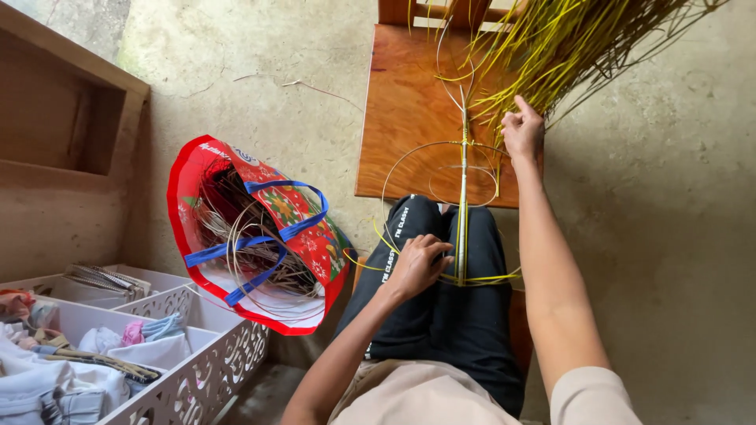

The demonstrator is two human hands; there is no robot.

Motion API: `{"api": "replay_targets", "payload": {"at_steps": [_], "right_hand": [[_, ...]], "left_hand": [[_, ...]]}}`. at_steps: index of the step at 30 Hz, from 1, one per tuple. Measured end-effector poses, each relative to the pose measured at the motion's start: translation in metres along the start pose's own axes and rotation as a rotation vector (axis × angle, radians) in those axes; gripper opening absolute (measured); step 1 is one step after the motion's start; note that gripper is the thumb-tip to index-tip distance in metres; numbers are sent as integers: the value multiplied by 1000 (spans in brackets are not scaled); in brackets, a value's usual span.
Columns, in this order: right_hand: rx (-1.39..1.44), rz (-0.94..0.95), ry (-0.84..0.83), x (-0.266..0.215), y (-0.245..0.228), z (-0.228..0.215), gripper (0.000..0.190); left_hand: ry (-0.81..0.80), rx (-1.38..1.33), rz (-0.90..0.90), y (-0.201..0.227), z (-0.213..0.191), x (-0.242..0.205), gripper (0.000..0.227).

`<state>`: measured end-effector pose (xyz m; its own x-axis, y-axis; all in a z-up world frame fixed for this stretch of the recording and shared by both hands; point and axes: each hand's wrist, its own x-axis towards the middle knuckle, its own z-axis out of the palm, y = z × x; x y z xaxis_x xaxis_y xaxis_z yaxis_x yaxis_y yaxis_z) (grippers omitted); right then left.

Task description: Weaving thin yellow strips around a circular frame to create a base

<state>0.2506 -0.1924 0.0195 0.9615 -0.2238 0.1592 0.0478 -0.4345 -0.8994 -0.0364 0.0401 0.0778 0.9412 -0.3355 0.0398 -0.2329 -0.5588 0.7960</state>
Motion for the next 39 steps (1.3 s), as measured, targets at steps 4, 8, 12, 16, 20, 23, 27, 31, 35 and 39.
{"api": "replay_targets", "payload": {"at_steps": [4,8,12,16,20,23,27,31,35,39], "right_hand": [[20,52,-10,16,-7,6,45],[152,121,14,20,-5,11,16],[169,-38,37,-25,-73,-22,21],[68,-98,52,-108,-138,-56,33],[-72,-89,-252,-205,-130,-64,16],[-93,-121,-321,-270,-85,-71,9],[-156,-152,-402,-299,-166,-100,28],[-238,-126,-521,-347,-95,-122,15],[-106,-16,-781,-361,-124,-161,28],[185,113,-750,-358,-179,-191,39]], "left_hand": [[30,-24,15,-4,9,15,26],[70,-80,47,3,4,29,21],[200,-162,119,12,-7,41,17],[327,-263,220,63,-44,53,19],[370,-424,423,117,-68,57,20],[261,-450,507,108,-64,47,18],[25,-389,471,50,-29,6,12],[-49,-398,416,64,-17,-48,6],[-266,-606,250,75,-10,-86,26],[-202,-561,241,94,-6,-99,16]]}}
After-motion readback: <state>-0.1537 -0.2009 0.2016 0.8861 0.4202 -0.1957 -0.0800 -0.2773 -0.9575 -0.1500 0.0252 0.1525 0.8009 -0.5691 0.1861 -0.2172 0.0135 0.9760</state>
